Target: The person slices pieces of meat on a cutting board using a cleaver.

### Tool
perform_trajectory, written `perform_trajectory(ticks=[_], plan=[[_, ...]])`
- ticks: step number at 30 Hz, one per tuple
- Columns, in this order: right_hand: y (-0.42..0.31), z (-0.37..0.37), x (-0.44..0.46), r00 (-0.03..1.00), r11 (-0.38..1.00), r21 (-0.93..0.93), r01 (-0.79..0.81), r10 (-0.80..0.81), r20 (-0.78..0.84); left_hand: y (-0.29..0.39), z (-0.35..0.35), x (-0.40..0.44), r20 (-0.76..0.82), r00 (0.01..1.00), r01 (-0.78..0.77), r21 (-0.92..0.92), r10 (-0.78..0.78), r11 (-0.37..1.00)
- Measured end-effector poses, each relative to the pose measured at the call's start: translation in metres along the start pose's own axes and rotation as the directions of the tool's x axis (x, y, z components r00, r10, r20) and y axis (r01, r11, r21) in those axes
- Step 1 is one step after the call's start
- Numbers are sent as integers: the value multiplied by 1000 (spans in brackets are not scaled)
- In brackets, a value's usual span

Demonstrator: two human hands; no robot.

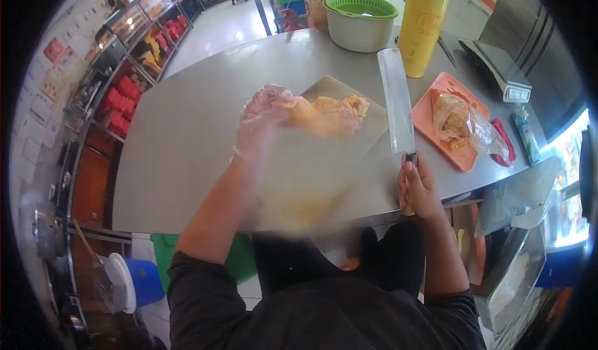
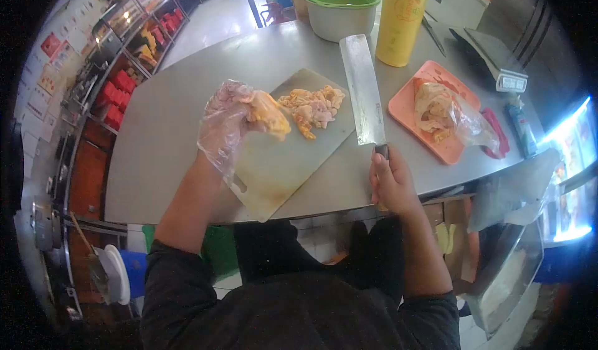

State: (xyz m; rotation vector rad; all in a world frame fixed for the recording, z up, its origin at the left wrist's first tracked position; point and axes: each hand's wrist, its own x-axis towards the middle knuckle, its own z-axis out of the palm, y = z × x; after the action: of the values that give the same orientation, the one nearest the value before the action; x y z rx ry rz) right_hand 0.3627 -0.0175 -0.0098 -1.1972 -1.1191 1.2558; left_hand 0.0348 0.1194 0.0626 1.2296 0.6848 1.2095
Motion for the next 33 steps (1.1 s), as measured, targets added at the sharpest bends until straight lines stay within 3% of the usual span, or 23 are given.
perform_trajectory(ticks=[3, 4, 6, 8, 9, 12, 15, 17, 18, 19, 22, 24, 25, 27, 28, 30, 33], plan=[[-5, -2, -2, 1000, 1000, -1, 22, -22, 3, -6, -4, 3, -36, 998, -45, -4, 45, 999], [-8, -1, -4, 1000, 1000, 6, 23, -23, 6, -24, -22, 3, -127, 988, -56, 216, 84, 975], [-12, -1, -5, 1000, 999, 23, 31, -31, 0, -33, -27, -10, -191, 971, -50, 432, 145, 900], [-11, -3, -8, 999, 1000, -12, 21, -21, 26, -40, -20, -49, -249, 945, 233, 56, -212, 971], [-11, -6, -7, 1000, 1000, 0, 23, -23, 12, -41, -26, -60, -237, 947, 238, 68, -217, 969], [-10, -10, -9, 994, 995, -88, 56, -47, 103, -36, -52, -75, -149, 907, 420, 289, -394, 860], [-16, -7, -8, 987, 992, -111, 55, -37, 156, -24, -57, -81, -115, 908, 417, 338, -403, 843], [-15, -10, -7, 987, 992, -121, 46, -26, 157, -10, -41, -72, -227, 804, 562, 592, -549, 578], [-13, -10, -7, 986, 992, -113, 56, -38, 162, -6, -26, -69, -233, 809, 557, 598, -540, 576], [-12, -10, -8, 987, 991, -109, 74, -57, 152, -3, -4, -66, -296, 859, 481, 744, -417, 464], [-13, -10, -12, 989, 991, -100, 92, -78, 128, -12, 6, -65, -320, 920, 366, 908, -229, 202], [-14, -10, -14, 991, 991, -99, 87, -76, 114, -25, 2, -64, -305, 935, 324, 942, -179, 85], [-13, -10, -14, 986, 986, -111, 123, -109, 126, -28, 1, -62, -237, 949, 220, 970, -207, -100], [-13, -12, -13, 980, 979, -123, 160, -143, 137, -31, -3, -62, -171, 955, 100, 956, -244, -277], [-14, -13, -12, 978, 977, -134, 164, -143, 153, -30, -6, -65, -62, 968, -27, 937, -242, -348], [-14, -15, -12, 974, 975, -143, 170, -145, 173, -30, -15, -66, 44, 968, -148, 896, -248, -419], [-12, -15, -11, 972, 980, -99, 172, -153, 180, -32, -43, -63, -106, 971, 37, 952, -212, -304]])
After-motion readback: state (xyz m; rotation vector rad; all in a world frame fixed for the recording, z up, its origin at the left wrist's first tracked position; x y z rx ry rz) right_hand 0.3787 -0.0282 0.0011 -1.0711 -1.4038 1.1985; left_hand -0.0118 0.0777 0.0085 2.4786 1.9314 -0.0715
